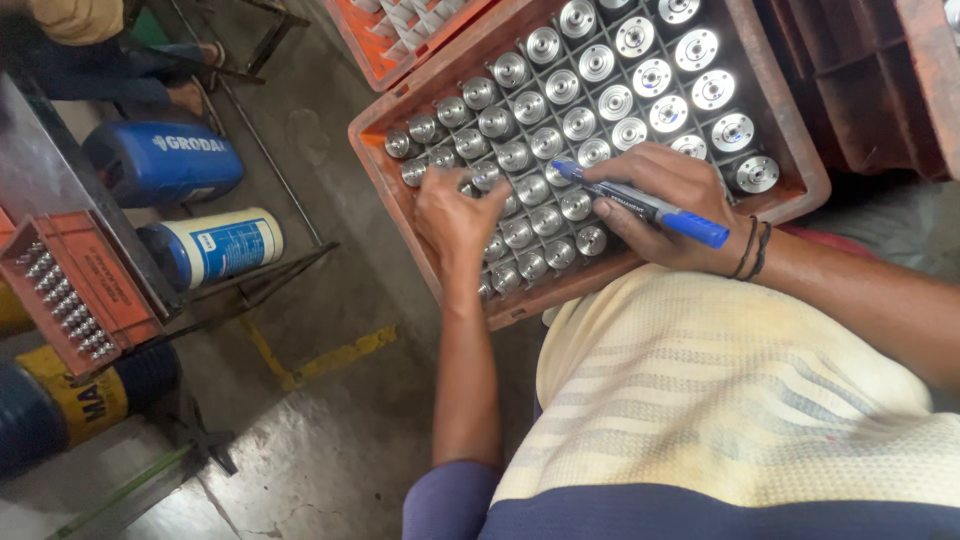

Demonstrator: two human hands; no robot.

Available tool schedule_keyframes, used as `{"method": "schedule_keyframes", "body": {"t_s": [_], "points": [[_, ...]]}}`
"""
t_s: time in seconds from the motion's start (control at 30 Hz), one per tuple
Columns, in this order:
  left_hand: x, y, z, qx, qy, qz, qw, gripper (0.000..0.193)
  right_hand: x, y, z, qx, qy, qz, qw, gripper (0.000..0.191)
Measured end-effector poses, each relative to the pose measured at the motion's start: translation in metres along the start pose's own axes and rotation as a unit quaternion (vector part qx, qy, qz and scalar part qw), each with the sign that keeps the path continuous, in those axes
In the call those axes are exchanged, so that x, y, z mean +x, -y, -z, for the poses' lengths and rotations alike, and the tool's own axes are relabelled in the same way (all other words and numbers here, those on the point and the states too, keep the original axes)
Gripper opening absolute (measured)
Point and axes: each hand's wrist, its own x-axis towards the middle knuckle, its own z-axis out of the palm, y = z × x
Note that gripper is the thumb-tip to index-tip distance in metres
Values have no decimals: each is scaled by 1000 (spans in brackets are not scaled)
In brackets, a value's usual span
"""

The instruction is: The person picks cylindrical machined metal parts one at a time from an orange tray and marks each with a blue permanent marker, then places the marked part back into the tray. At the end the person carries a full tray of marked parts to a stack of trays.

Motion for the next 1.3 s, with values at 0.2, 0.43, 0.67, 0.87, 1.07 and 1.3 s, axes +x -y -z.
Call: {"method": "schedule_keyframes", "body": {"t_s": [0.2,0.43,0.67,0.87,1.07,1.3], "points": [[11,25,23,-697,119,13,707,58,2,1,0,2,7,74,997,20],[-16,-16,-54,-724,154,127,660,47,-1,-16,-28,-23,34,139,989,21],[-17,-20,-49,-708,122,133,683,33,-4,-5,-25,33,24,59,997,25],[-17,-14,-57,-770,145,119,610,28,-6,-8,-27,37,27,63,997,25],[-13,1,-16,-282,-1,-16,959,38,-2,-9,-26,55,36,12,998,19],[-18,16,12,40,-79,-51,995,57,2,-1,-12,43,37,11,998,27]]}}
